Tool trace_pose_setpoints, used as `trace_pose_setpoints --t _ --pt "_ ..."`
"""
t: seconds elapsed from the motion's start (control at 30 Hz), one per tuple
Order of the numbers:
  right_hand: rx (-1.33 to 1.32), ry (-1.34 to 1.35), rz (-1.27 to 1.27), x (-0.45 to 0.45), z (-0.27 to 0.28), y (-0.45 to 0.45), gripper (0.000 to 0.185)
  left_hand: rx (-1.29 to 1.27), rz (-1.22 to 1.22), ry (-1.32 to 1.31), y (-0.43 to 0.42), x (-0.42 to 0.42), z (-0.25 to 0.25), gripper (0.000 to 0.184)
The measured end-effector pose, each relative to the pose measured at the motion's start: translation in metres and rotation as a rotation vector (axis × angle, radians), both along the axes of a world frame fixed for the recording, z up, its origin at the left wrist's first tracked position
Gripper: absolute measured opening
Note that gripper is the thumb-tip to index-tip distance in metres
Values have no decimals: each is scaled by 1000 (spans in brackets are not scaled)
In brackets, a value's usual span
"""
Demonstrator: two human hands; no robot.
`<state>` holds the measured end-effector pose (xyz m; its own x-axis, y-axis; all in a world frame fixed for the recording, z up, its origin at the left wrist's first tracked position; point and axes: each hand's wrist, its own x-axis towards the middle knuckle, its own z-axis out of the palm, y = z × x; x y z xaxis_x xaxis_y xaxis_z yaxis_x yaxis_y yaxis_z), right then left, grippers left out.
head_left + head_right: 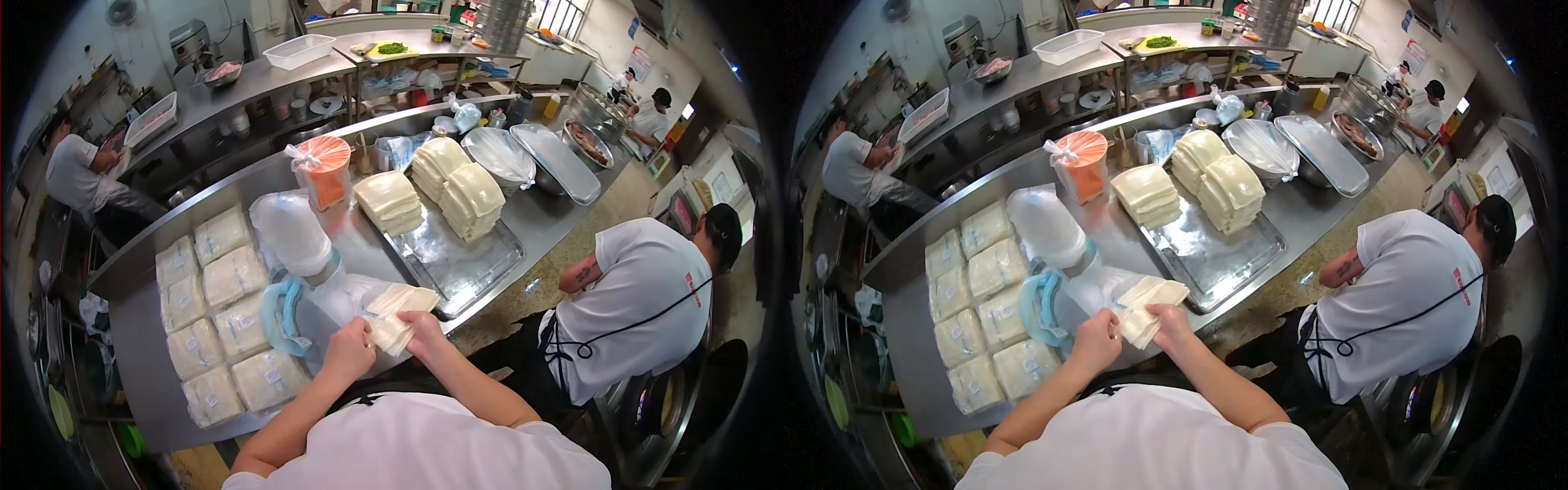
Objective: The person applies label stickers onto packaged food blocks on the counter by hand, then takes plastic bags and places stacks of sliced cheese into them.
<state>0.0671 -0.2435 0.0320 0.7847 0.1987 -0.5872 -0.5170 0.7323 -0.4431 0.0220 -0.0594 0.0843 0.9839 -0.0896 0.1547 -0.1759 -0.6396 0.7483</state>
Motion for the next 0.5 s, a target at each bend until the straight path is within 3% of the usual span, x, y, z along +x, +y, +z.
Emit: trace_pose_setpoints --t 0.13,0.23,0.33,0.43,0.5 --pt "-228 -35 -33 1 -8 12 44 15 114 53 -1 9 5 22" --pt "-259 -28 -39 5 0 17 41 35 103 33 -4 12 -3 23" --pt "-324 -85 23 11 8 14 39 68 -101 233 -18 -8 -5 29" --pt "-495 -211 94 5 -3 16 37 122 -33 273 -20 0 14 34" --pt "-537 -278 130 -1 12 17 35 85 31 133 -22 16 13 39"
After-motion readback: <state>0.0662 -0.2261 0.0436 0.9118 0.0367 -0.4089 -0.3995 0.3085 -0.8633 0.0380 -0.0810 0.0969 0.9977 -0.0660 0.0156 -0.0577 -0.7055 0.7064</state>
